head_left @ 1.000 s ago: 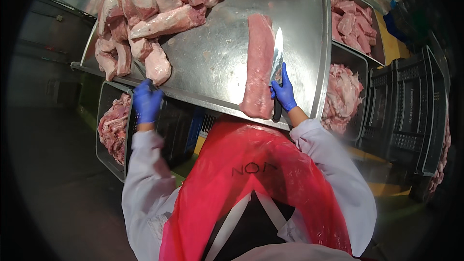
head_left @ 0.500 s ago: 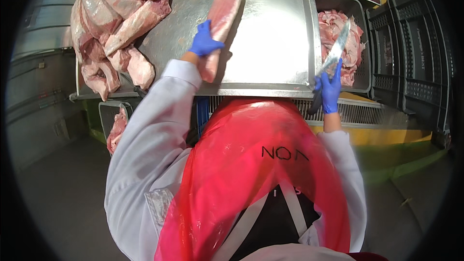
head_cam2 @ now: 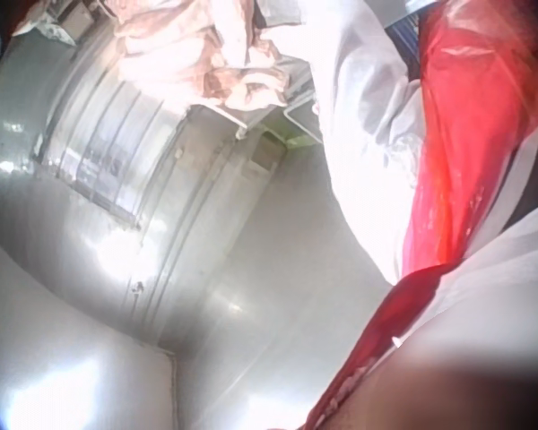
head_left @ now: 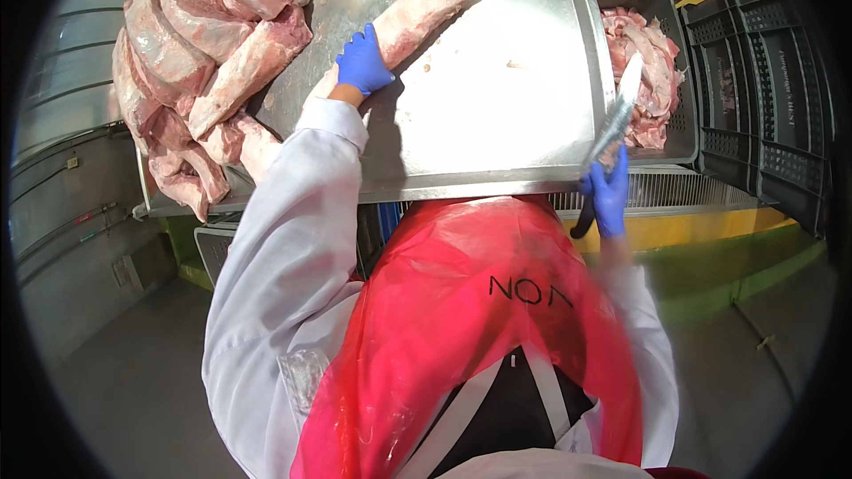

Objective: The person uses a knife to trim fat and connective tissue from large cuts of raw meat on a stainless steel table. They handle the meat with gloved hands, separating the trimmed portions and placing them into a nearby container. The process involves repeated cutting and sorting of the meat pieces.

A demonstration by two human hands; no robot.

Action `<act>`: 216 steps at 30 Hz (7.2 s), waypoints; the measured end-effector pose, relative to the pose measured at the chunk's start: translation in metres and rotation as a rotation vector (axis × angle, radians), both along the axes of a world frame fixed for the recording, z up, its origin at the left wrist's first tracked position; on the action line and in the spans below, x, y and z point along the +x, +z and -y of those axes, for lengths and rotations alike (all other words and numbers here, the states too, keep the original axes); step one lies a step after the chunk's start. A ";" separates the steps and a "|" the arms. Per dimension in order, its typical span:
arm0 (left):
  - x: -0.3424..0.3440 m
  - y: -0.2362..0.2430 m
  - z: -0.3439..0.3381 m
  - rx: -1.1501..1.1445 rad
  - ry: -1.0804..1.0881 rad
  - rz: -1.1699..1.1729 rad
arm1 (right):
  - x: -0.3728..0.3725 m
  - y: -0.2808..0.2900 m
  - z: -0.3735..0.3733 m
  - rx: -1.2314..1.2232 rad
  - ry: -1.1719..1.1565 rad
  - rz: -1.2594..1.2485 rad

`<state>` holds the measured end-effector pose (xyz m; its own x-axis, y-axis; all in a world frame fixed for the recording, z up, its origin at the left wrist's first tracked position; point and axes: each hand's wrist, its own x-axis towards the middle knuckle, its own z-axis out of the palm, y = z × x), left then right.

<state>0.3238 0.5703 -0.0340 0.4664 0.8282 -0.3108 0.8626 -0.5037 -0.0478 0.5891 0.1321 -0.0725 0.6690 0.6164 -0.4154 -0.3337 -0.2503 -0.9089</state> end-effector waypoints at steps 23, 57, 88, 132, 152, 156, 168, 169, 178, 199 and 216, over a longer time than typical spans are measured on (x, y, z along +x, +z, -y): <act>-0.037 0.009 -0.097 -0.579 -0.196 0.249 | -0.099 -0.066 -0.328 -0.017 0.200 0.431; -0.036 -0.001 -0.100 -0.553 -0.293 0.191 | -0.053 -0.024 -0.358 -0.077 0.362 0.240; 0.141 -0.024 0.022 0.065 0.038 0.662 | 0.025 0.001 -0.188 0.043 0.325 0.251; 0.066 0.044 -0.013 -0.392 0.646 1.829 | -0.065 0.024 -0.325 -0.116 1.155 0.452; 0.123 0.101 0.033 -0.089 0.467 2.259 | -0.180 0.000 -0.307 0.034 1.093 0.477; 0.111 0.119 0.038 -0.088 0.441 2.275 | -0.213 -0.018 -0.320 -0.102 0.917 0.554; 0.090 0.157 0.039 -0.111 0.309 2.447 | -0.248 -0.005 -0.363 0.231 1.008 0.656; 0.085 0.162 0.038 -0.192 0.336 2.456 | -0.249 -0.011 -0.359 0.222 1.016 0.655; 0.069 0.187 0.040 -0.180 0.305 2.449 | -0.278 -0.032 -0.356 0.067 1.139 0.606; 0.112 0.241 0.076 -0.319 0.098 2.601 | -0.359 0.003 -0.283 0.128 1.274 0.280; -0.119 -0.029 0.060 0.216 0.823 1.751 | -0.089 0.057 -0.336 0.035 1.089 0.499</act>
<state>0.2051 0.5106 -0.0629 -0.3618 0.9253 0.1137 0.0016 -0.1213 0.9926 0.5002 0.4676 -0.0158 -0.1291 0.9645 -0.2303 0.4293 -0.1550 -0.8897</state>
